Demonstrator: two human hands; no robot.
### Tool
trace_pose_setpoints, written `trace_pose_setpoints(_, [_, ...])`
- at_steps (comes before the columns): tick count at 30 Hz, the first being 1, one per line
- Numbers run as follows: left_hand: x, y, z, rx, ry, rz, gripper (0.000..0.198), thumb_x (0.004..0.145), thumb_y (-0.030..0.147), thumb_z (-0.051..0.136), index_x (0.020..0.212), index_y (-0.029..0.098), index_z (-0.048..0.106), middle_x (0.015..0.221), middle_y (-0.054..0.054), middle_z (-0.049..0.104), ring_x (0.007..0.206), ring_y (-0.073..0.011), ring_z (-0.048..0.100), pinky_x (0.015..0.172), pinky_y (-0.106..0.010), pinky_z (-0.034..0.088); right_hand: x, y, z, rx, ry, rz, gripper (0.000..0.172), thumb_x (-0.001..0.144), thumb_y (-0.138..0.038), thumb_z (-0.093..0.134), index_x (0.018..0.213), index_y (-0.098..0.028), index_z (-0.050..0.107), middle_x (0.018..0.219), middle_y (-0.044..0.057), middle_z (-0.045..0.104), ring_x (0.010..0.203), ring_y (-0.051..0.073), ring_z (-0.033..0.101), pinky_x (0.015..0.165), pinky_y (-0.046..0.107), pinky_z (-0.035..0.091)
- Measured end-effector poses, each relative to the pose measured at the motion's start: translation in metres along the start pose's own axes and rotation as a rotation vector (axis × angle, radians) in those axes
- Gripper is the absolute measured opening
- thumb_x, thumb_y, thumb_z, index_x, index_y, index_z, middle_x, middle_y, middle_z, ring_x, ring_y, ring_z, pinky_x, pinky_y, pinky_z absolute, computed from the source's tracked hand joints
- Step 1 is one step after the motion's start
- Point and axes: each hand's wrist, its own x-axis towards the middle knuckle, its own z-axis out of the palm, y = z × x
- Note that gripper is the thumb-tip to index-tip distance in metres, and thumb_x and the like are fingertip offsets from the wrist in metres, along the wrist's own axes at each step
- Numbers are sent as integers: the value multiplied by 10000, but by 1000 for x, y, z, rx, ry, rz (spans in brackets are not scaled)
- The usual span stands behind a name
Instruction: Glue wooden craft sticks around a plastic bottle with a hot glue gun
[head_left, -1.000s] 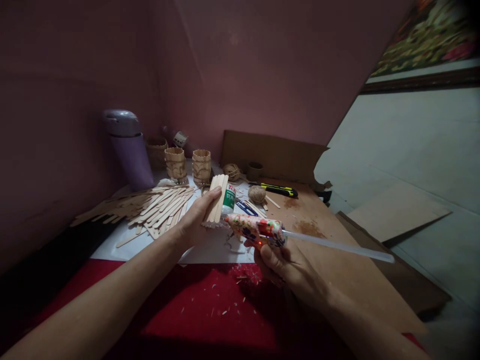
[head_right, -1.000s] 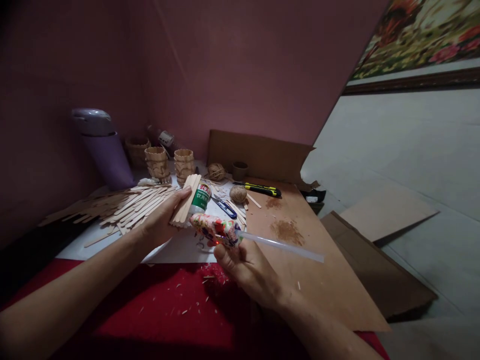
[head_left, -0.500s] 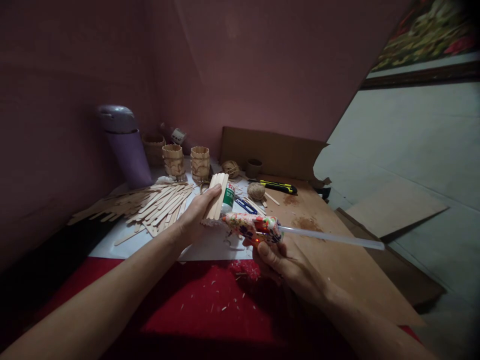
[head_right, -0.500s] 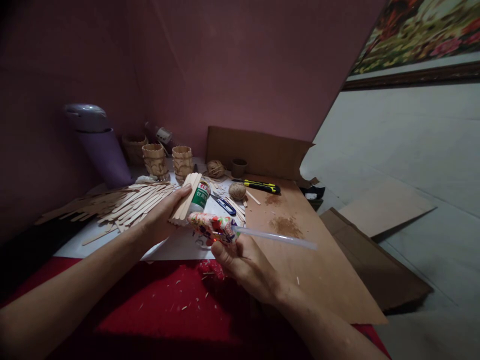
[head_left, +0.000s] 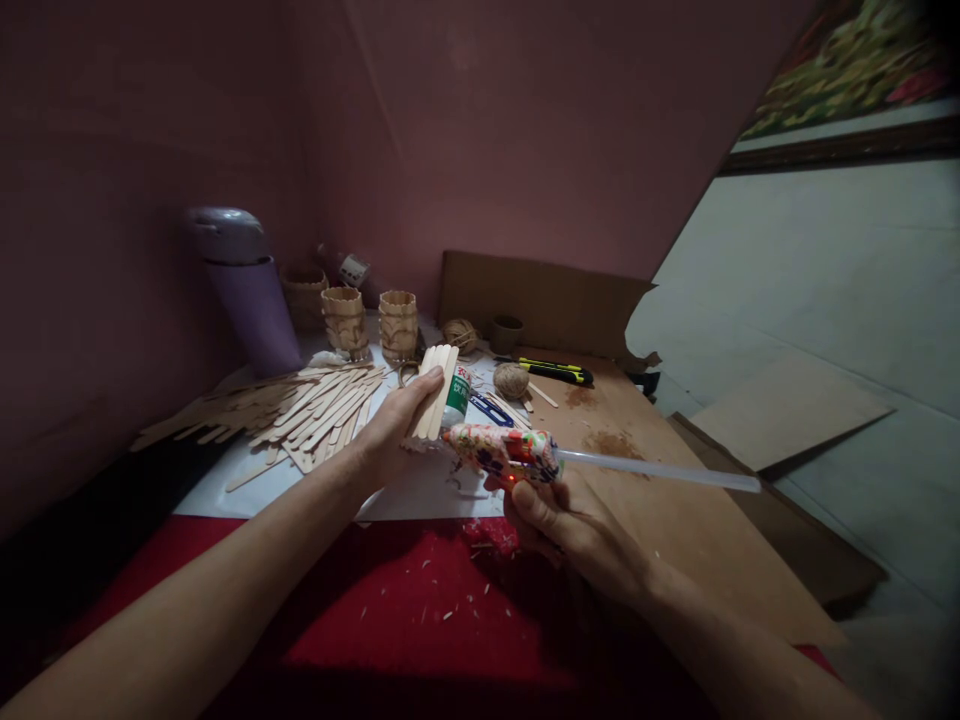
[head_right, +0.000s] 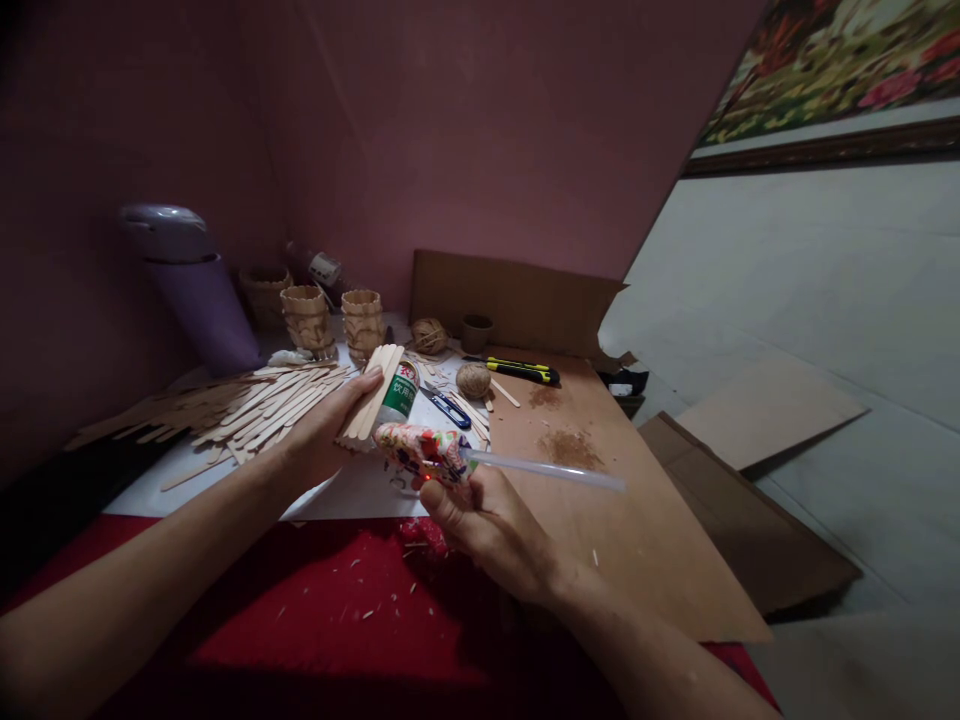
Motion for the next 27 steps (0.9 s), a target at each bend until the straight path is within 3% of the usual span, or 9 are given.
trace_pose_setpoints(27, [-3,1,4,-19,-9,-49,294,858,391,620,896,116,717,640,-70,689,509,-152,625,524,-243,518,0,5,-1,58,-17,-18,571,894,-693,488,610,-208,387,533,-57,341,474,67,273,436,274,183])
